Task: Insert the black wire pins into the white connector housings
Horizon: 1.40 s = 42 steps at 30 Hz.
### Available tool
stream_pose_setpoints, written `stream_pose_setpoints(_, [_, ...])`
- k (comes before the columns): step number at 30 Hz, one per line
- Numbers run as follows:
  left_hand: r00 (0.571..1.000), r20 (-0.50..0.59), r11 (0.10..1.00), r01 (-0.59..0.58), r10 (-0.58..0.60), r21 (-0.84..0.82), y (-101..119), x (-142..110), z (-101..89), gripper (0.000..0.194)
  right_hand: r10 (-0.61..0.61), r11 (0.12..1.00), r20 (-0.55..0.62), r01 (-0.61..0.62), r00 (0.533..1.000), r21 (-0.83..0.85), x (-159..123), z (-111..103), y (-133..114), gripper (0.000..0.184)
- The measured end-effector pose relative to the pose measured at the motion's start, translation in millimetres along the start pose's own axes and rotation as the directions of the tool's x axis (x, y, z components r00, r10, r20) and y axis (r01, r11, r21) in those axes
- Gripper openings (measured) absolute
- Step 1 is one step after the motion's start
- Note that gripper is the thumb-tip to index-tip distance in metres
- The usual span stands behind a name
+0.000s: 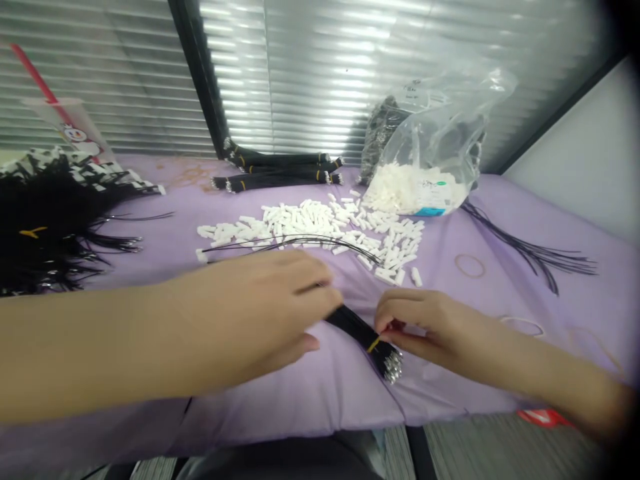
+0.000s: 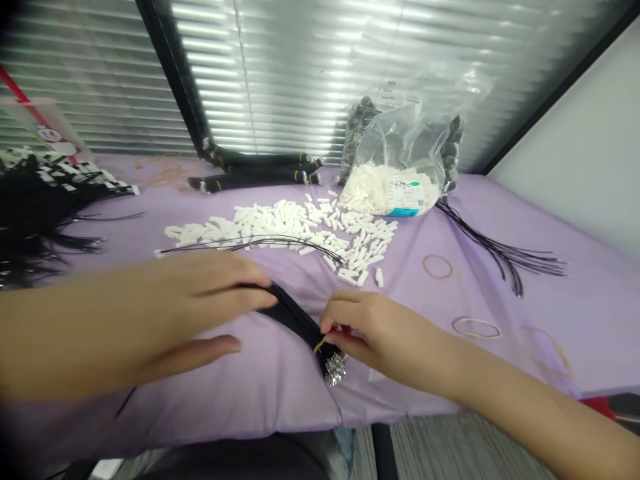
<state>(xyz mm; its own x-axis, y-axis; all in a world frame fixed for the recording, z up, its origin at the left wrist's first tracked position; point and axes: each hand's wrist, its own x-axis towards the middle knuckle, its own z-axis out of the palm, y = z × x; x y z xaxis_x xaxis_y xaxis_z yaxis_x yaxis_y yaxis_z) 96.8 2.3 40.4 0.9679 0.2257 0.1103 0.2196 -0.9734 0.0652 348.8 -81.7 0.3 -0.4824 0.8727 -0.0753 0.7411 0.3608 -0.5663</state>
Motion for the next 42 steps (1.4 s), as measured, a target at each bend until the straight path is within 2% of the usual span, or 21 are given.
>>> stream_pose_setpoints(1, [0.993,0.046,0.994,-0.107,0.106,0.034,4,15,11.0,0.027,-0.020,1.000,0.034,0.020,0.999,0.011,2,-2,0,0.009])
stream_pose_setpoints(3, [0.982,0.081,0.982,-0.178,0.173,0.060,3,39,33.9,0.037,-0.036,0.999,0.076,0.035,0.996,0.017,5,-4,2,0.009])
stream_pose_setpoints(6, [0.979,0.112,0.986,-0.166,0.168,-0.031,-10,58,60.9,0.041,-0.054,0.999,0.061,0.054,0.997,0.008,3,-1,5,0.011])
stream_pose_setpoints(8, [0.978,0.124,0.978,-0.151,0.169,-0.143,-19,61,71.4,0.038,-0.050,0.999,-0.004,0.050,0.999,0.001,-2,6,9,0.013])
stream_pose_setpoints(10, [0.978,0.111,0.972,-0.152,0.174,-0.182,-23,60,77.3,0.036,-0.049,0.999,-0.099,0.051,0.994,0.015,-8,17,12,0.014])
stream_pose_setpoints(13, [0.983,0.078,0.984,-0.159,0.165,-0.080,-21,56,82.1,0.041,-0.080,0.995,-0.240,0.090,0.968,0.033,-15,33,15,0.011])
stream_pose_setpoints(16, [0.986,0.048,0.987,-0.160,0.159,0.020,-16,54,85.5,0.041,-0.110,0.994,-0.276,0.101,0.955,-0.047,-18,41,15,0.012])
stream_pose_setpoints(19, [0.989,0.025,0.987,-0.149,0.148,0.054,-13,54,87.4,0.040,-0.101,0.993,-0.217,0.085,0.971,-0.082,-17,38,12,0.011])
stream_pose_setpoints(24, [0.987,0.028,0.986,-0.159,0.158,0.055,-15,55,87.6,0.040,0.045,0.993,-0.076,-0.037,0.996,0.110,-13,25,11,0.008])
stream_pose_setpoints(26, [0.983,0.038,0.983,-0.179,0.178,0.046,-16,56,87.2,0.039,0.058,0.990,-0.085,-0.047,0.995,0.134,-13,25,14,0.008])
stream_pose_setpoints(29, [0.981,0.057,0.981,-0.189,0.187,0.038,-17,56,86.2,0.039,0.050,0.991,-0.159,-0.029,0.986,0.129,-13,31,16,0.008])
stream_pose_setpoints(33, [0.982,0.069,0.983,-0.177,0.173,0.044,-16,56,85.2,0.040,0.055,0.998,-0.165,-0.057,0.985,-0.009,-15,38,11,0.014])
stream_pose_setpoints(36, [0.982,0.055,0.982,-0.181,0.179,0.049,-15,56,85.6,0.039,0.056,0.997,-0.090,-0.060,0.994,-0.047,-16,33,6,0.014])
stream_pose_setpoints(42, [0.978,0.063,0.977,-0.203,0.199,0.069,-17,57,87.2,0.041,0.103,0.989,0.073,-0.110,0.992,0.097,-18,13,2,0.013])
